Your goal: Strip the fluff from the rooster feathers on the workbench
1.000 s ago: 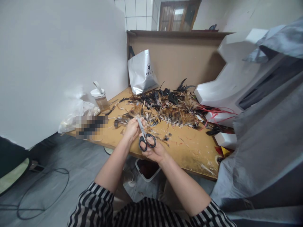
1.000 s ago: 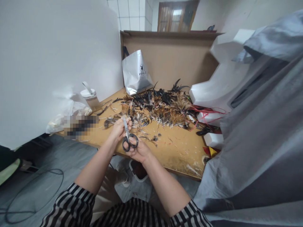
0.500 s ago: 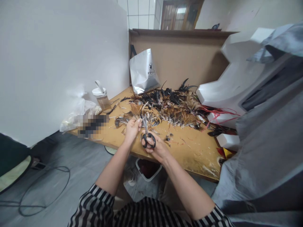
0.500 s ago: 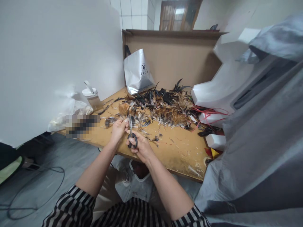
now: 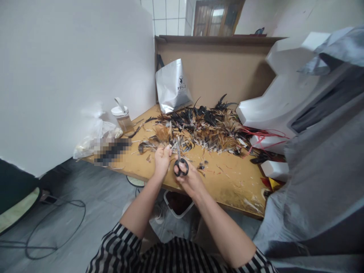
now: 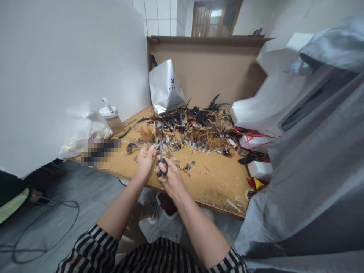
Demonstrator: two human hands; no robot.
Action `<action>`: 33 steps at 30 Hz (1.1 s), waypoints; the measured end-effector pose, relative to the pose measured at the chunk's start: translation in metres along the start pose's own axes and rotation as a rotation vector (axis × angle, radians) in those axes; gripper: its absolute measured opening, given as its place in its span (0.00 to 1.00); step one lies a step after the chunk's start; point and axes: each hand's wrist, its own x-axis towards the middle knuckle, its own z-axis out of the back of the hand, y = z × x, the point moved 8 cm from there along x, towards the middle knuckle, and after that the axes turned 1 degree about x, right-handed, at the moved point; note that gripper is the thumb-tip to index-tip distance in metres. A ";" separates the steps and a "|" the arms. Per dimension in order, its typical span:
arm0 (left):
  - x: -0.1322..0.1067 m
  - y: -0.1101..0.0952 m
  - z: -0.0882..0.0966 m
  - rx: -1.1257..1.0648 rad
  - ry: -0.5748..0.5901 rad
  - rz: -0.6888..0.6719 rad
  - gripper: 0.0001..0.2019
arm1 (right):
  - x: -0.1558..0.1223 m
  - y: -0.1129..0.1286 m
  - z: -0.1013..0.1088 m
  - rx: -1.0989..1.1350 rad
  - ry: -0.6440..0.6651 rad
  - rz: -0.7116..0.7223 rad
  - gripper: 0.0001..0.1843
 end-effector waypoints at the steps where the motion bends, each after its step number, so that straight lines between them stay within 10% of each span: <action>1: -0.004 0.001 -0.003 -0.004 -0.011 0.011 0.13 | 0.004 0.002 0.001 0.035 -0.007 -0.004 0.15; 11: 0.000 0.030 -0.009 -0.227 -0.047 0.172 0.14 | 0.008 -0.012 0.014 0.212 -0.015 -0.168 0.16; 15: 0.015 0.037 0.013 -0.335 -0.107 0.203 0.16 | -0.013 0.042 0.025 0.005 -0.098 0.105 0.16; 20: 0.017 0.039 0.020 -0.326 -0.100 0.176 0.15 | -0.043 0.144 0.035 -0.506 -0.289 0.524 0.22; 28: 0.004 0.042 -0.003 -0.320 0.007 0.231 0.14 | -0.047 0.150 0.080 -1.854 -0.440 0.207 0.20; 33: 0.005 0.042 -0.002 -0.290 0.064 0.225 0.14 | -0.064 0.161 0.136 -2.240 -0.477 -0.130 0.18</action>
